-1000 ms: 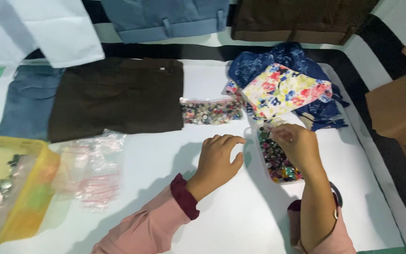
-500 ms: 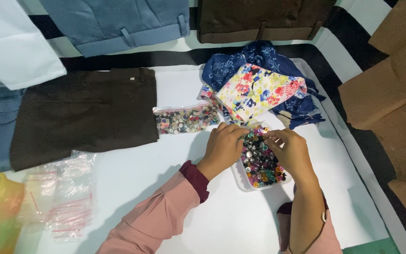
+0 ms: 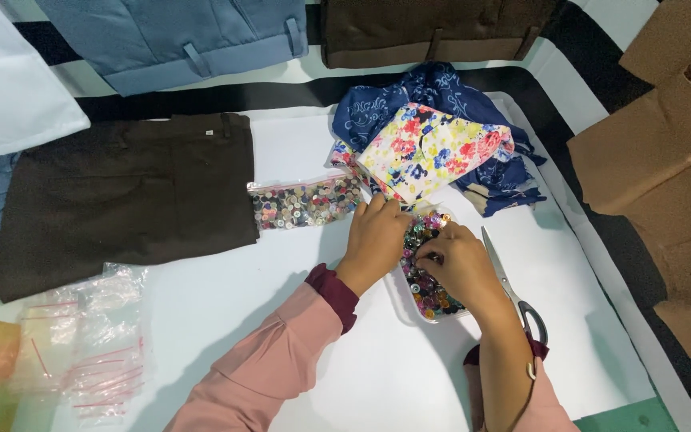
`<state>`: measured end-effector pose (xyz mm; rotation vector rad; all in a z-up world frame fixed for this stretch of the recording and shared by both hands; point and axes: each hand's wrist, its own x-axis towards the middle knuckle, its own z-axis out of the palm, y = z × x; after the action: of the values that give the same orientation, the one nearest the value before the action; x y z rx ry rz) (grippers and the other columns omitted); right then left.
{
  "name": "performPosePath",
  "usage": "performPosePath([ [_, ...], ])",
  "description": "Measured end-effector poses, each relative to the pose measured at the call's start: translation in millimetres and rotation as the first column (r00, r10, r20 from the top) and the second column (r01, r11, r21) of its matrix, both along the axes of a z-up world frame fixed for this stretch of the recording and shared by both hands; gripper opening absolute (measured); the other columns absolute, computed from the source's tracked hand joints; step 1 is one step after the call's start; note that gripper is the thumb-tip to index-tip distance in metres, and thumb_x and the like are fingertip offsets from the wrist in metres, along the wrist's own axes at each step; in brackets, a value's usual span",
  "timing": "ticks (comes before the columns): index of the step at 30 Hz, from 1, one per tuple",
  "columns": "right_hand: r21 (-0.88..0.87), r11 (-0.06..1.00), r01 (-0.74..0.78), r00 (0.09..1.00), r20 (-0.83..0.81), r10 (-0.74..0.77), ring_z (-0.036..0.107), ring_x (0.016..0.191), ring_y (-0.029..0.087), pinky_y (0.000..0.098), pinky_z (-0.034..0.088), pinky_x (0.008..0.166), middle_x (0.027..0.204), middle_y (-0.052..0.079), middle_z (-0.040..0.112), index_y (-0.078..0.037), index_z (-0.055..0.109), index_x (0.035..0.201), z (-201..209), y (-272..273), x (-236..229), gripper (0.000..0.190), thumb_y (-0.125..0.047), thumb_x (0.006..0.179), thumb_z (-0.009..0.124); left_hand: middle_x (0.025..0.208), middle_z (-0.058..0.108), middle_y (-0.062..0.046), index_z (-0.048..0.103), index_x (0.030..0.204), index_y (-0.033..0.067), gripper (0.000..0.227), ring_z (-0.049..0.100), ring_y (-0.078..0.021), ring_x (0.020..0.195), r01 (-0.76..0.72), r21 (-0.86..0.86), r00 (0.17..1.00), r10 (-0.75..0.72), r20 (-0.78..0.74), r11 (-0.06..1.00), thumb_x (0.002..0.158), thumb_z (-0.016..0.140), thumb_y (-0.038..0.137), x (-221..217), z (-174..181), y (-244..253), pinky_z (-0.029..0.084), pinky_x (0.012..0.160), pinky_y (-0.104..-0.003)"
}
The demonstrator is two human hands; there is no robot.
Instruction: The person sorts buttons by selecting individual buttons from a container by hand and placing them into small plastic bags.
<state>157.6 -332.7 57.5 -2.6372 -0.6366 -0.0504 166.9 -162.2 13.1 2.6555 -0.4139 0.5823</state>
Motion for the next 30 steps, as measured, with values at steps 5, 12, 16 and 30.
performPosePath([
  [5,-0.097,0.995,0.012,1.000,0.014,-0.011,0.065,0.076,0.022,0.0310,0.057,0.065,0.080,0.005,0.056,-0.016,0.083,0.090,-8.5,-0.7,1.3,0.010,-0.013,0.081,0.080,0.080,0.055,-0.006,0.077,0.084,0.0092,0.006,0.045,-0.0193,0.083,-0.004,0.003,0.999,0.004,0.035,1.000,0.087,0.073,0.005,4.3,-11.1,-2.1,0.033,0.073,-0.036],
  [12,-0.036,0.999,0.028,0.997,-0.071,-0.031,0.072,0.085,0.028,0.0332,0.059,0.070,0.086,0.010,0.065,-0.012,0.082,0.088,14.9,0.8,-5.1,0.008,-0.012,0.080,0.080,0.085,0.057,-0.004,0.074,0.089,0.0117,0.006,0.049,-0.0194,0.088,-0.011,-0.089,0.999,0.014,0.036,0.996,0.091,0.069,0.015,-8.1,2.2,2.4,0.035,0.078,-0.038],
  [16,0.101,0.993,0.065,0.991,-0.127,-0.052,0.070,0.081,0.033,0.0402,0.059,0.073,0.084,0.015,0.066,-0.007,0.082,0.092,20.4,-1.0,-4.7,0.013,-0.006,0.079,0.080,0.087,0.059,-0.001,0.073,0.089,0.0173,0.005,0.054,-0.0222,0.088,-0.010,-0.212,0.986,0.045,0.162,0.977,0.085,0.076,0.017,-21.2,-3.6,19.0,0.039,0.079,-0.038],
  [30,0.422,0.906,-0.044,0.997,-0.032,0.063,0.071,0.074,0.018,0.0279,0.059,0.062,0.074,0.003,0.070,-0.017,0.073,0.089,-34.3,103.2,-47.9,0.009,-0.009,0.084,0.076,0.081,0.067,0.011,0.072,0.083,0.0261,0.005,0.063,-0.0151,0.086,-0.312,-0.218,0.948,0.288,-0.135,0.925,0.084,0.073,0.022,-102.1,-3.6,115.0,0.049,0.082,-0.036],
])
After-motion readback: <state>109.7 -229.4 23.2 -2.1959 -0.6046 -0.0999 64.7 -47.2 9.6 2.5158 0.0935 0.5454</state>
